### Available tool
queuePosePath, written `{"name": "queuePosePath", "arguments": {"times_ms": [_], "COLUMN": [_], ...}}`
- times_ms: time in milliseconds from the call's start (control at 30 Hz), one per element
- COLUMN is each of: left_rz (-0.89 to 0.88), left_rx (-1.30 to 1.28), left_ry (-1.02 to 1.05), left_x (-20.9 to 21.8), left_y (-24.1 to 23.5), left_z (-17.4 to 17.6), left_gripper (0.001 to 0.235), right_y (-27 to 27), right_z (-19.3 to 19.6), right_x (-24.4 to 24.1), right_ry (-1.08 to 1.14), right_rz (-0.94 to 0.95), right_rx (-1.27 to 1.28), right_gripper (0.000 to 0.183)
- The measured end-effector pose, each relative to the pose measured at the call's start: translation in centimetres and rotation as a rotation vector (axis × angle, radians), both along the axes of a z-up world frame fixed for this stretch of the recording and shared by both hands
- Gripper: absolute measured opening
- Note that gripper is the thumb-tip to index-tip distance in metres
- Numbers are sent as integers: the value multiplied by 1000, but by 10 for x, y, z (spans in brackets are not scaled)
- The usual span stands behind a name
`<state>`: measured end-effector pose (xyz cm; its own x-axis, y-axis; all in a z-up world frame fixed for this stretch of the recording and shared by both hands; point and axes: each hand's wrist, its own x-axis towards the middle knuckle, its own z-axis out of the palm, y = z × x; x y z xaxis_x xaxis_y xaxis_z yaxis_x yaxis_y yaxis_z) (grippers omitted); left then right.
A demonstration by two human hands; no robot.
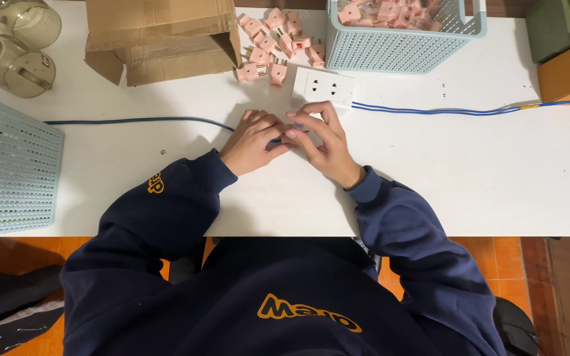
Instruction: Assembling small pink plastic plug components by aligning parts and fastening them with a screwdriver
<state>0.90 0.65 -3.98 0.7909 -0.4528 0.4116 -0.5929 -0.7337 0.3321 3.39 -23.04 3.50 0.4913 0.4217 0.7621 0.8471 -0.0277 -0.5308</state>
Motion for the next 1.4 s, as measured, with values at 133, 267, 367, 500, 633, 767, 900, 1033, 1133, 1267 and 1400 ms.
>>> {"name": "queuePosePath", "arguments": {"times_ms": [133,267,367,500,633,767,900,1033,1133,1267,1400], "left_rz": [-7,-4,-2,-2,11,6,22,0,-8,0,-27], "left_rx": [6,4,12,16,23,28,18,25,21,5,-4], "left_ry": [-29,-37,-39,-53,-72,-75,-31,-81,-91,-67,-78], "left_x": [3,2,3,1,2,2,1,4,5,2,8], "left_y": [1,-1,2,0,0,1,0,3,4,2,6], "left_z": [-8,-5,-8,-1,-5,-5,-1,-12,-16,-3,-20], "left_gripper": [34,33,33,34,32,33,31,29,30,30,33], "right_y": [1,1,0,2,1,2,5,0,3,3,3], "right_z": [13,11,4,31,0,11,12,0,12,7,8], "right_x": [-6,-5,-2,-13,-1,-8,-6,-4,-10,-7,-8], "right_ry": [42,35,21,48,16,41,1,6,30,21,45], "right_rz": [10,23,7,36,16,22,-4,4,18,19,31], "right_rx": [37,7,6,5,10,31,21,19,54,19,100], "right_gripper": [33,35,35,37,36,35,34,33,35,36,35]}}
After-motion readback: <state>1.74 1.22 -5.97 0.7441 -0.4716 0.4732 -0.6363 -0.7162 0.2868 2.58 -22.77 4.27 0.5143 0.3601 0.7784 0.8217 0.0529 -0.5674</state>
